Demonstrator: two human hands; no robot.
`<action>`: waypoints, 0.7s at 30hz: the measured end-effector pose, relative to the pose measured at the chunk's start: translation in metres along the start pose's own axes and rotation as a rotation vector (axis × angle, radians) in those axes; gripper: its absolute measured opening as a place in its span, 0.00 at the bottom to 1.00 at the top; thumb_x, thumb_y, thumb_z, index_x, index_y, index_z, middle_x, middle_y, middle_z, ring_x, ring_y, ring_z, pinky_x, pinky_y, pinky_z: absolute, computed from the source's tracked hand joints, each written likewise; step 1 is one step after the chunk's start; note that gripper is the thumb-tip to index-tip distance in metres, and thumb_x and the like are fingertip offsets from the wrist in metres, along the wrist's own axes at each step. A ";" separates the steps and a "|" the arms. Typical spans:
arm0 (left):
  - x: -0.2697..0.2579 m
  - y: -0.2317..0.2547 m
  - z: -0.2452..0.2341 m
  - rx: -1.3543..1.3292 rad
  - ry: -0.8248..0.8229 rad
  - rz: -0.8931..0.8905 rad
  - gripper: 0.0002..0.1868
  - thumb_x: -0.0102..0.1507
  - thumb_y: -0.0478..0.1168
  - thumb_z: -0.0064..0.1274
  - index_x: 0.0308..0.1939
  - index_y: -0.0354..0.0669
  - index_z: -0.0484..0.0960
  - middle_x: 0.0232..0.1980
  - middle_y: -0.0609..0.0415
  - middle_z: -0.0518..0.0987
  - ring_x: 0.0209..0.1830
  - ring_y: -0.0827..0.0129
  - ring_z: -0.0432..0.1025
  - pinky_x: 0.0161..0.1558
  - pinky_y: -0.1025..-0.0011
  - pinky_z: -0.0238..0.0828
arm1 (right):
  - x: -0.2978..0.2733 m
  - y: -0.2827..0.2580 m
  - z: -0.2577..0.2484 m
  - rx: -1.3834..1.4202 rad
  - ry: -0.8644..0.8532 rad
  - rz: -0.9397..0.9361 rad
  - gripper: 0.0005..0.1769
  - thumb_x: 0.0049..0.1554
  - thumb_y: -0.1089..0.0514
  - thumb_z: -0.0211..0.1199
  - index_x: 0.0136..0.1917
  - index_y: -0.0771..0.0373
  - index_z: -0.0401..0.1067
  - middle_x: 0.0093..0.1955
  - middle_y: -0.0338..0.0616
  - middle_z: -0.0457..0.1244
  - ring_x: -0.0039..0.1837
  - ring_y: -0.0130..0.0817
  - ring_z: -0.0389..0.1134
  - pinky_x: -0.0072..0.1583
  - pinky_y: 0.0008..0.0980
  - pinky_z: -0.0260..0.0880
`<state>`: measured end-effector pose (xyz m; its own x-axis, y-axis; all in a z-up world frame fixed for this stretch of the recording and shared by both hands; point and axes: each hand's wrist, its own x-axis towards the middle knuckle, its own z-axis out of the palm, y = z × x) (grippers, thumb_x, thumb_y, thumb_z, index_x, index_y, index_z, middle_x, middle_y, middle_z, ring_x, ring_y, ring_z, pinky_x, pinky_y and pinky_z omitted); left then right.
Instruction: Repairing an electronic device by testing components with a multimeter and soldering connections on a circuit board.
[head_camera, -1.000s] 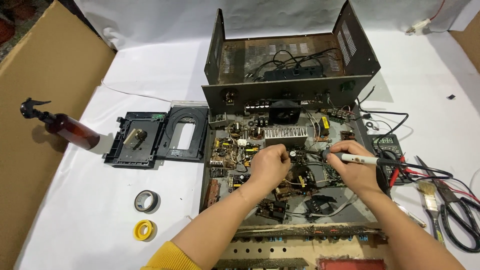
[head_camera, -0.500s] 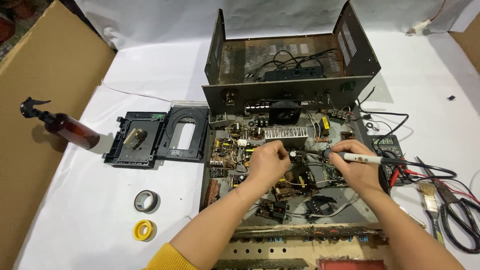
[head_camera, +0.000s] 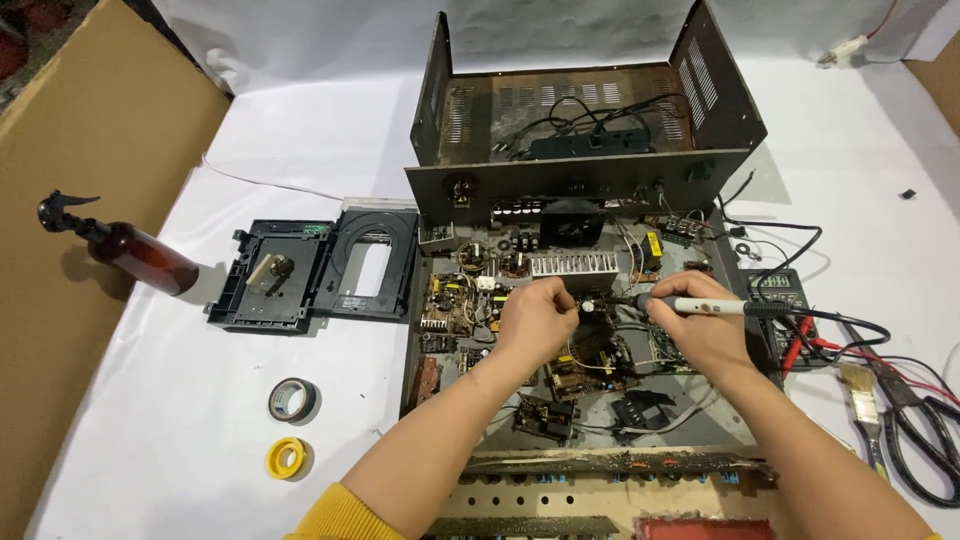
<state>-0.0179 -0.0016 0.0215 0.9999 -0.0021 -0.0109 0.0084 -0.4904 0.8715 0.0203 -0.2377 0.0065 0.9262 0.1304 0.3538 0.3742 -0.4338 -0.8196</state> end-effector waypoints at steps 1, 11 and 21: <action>0.002 -0.002 0.002 0.019 0.004 0.001 0.02 0.60 0.31 0.56 0.32 0.40 0.81 0.32 0.48 0.82 0.35 0.57 0.79 0.36 0.65 0.77 | 0.000 -0.001 0.000 -0.004 0.002 -0.007 0.04 0.53 0.69 0.71 0.43 0.66 0.79 0.45 0.51 0.72 0.53 0.47 0.74 0.57 0.44 0.73; 0.003 -0.005 0.000 0.086 0.009 0.056 0.04 0.61 0.31 0.55 0.31 0.38 0.80 0.31 0.47 0.80 0.32 0.57 0.78 0.34 0.65 0.77 | 0.005 -0.006 -0.002 -0.009 -0.031 0.048 0.05 0.53 0.71 0.68 0.45 0.67 0.78 0.46 0.54 0.72 0.54 0.50 0.73 0.57 0.48 0.73; -0.003 -0.003 -0.003 0.083 0.011 0.072 0.03 0.61 0.31 0.57 0.32 0.38 0.81 0.30 0.47 0.79 0.32 0.56 0.78 0.34 0.64 0.77 | 0.005 -0.013 0.000 -0.030 -0.034 0.047 0.06 0.53 0.72 0.68 0.44 0.66 0.79 0.47 0.54 0.72 0.54 0.49 0.73 0.56 0.46 0.73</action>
<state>-0.0207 0.0026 0.0203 0.9980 -0.0307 0.0558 -0.0634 -0.5599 0.8262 0.0204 -0.2316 0.0194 0.9441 0.1386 0.2992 0.3288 -0.4669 -0.8209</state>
